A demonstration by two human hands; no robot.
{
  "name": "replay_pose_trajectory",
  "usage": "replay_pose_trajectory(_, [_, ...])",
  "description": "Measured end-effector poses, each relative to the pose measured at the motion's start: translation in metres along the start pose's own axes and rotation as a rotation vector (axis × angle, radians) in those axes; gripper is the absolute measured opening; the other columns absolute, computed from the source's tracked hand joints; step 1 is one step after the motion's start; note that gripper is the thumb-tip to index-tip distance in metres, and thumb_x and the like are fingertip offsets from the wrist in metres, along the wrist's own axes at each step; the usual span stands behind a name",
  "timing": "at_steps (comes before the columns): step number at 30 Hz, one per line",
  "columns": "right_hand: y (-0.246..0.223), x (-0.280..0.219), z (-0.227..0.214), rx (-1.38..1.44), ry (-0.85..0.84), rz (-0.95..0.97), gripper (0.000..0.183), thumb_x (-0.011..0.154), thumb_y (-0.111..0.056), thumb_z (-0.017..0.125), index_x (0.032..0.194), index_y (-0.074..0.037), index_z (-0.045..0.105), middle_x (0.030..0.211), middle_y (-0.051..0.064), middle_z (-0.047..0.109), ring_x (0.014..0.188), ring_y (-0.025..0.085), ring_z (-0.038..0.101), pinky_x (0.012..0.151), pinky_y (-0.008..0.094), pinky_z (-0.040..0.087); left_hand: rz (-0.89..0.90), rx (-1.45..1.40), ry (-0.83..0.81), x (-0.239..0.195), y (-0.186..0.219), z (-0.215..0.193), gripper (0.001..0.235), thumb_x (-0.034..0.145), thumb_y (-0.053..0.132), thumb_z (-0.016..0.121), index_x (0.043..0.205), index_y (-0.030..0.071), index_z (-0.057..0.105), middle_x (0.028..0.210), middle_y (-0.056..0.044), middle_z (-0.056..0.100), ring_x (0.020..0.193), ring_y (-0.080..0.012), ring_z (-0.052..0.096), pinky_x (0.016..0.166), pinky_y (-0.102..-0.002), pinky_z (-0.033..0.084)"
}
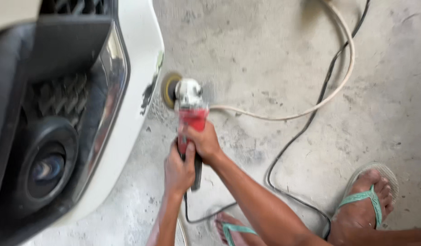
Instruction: The person uses a red angle grinder with a sanding disc to sand the lower front bumper of a white car. The person moves the grinder along the bumper's surface, removing paint and smoothing the area near the headlight and grille.
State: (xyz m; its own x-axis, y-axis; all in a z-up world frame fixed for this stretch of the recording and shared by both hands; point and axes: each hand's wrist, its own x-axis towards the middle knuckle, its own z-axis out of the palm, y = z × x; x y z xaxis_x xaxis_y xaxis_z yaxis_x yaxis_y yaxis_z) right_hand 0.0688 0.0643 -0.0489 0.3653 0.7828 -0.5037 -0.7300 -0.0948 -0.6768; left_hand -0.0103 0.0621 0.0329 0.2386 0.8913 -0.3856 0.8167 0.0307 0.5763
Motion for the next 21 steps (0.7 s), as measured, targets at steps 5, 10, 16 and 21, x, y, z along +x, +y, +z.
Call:
replay_pose_trajectory(5, [-0.044,0.001,0.027,0.251,-0.017,0.032,0.016,0.073,-0.023,0.074,0.076,-0.012,0.062,0.06,0.004,0.059,0.054,0.012,0.055,0.054,0.027,0.046,-0.056,0.151,0.013,0.021,0.02,-0.008,0.071,0.085,0.069,0.048,0.125,0.01,0.053,0.094,-0.027,0.068,0.098,-0.0494,0.064,0.084,-0.059,0.048])
replay_pose_trajectory(10, [-0.032,-0.002,0.039,0.447,-0.032,0.1,0.018,0.071,-0.023,0.073,0.075,-0.009,0.062,0.058,0.008,0.059,0.051,0.014,0.058,0.051,0.028,0.047,-0.128,0.316,0.014,0.016,0.021,-0.021,0.066,0.087,0.065,0.047,0.129,0.015,0.051,0.092,-0.029,0.069,0.098,-0.0512,0.064,0.087,-0.059,0.046])
replay_pose_trajectory(16, [0.029,-0.01,0.044,0.798,-0.126,0.349,0.027,0.073,-0.015,0.073,0.089,0.003,0.061,0.079,0.014,0.066,0.063,0.025,0.067,0.056,0.037,0.057,-0.307,0.61,-0.046,-0.001,0.018,-0.038,0.061,0.084,0.065,0.043,0.127,0.021,0.048,0.102,-0.02,0.071,0.1,-0.049,0.061,0.081,-0.055,0.044])
replay_pose_trajectory(21, [0.034,-0.017,0.053,0.835,-0.06,0.399,0.03,0.072,-0.015,0.072,0.092,0.005,0.06,0.08,0.016,0.065,0.063,0.027,0.067,0.057,0.038,0.057,-0.376,0.667,-0.047,-0.002,0.022,-0.043,0.06,0.082,0.063,0.045,0.127,0.024,0.051,0.103,-0.015,0.072,0.1,-0.0445,0.063,0.081,-0.05,0.045])
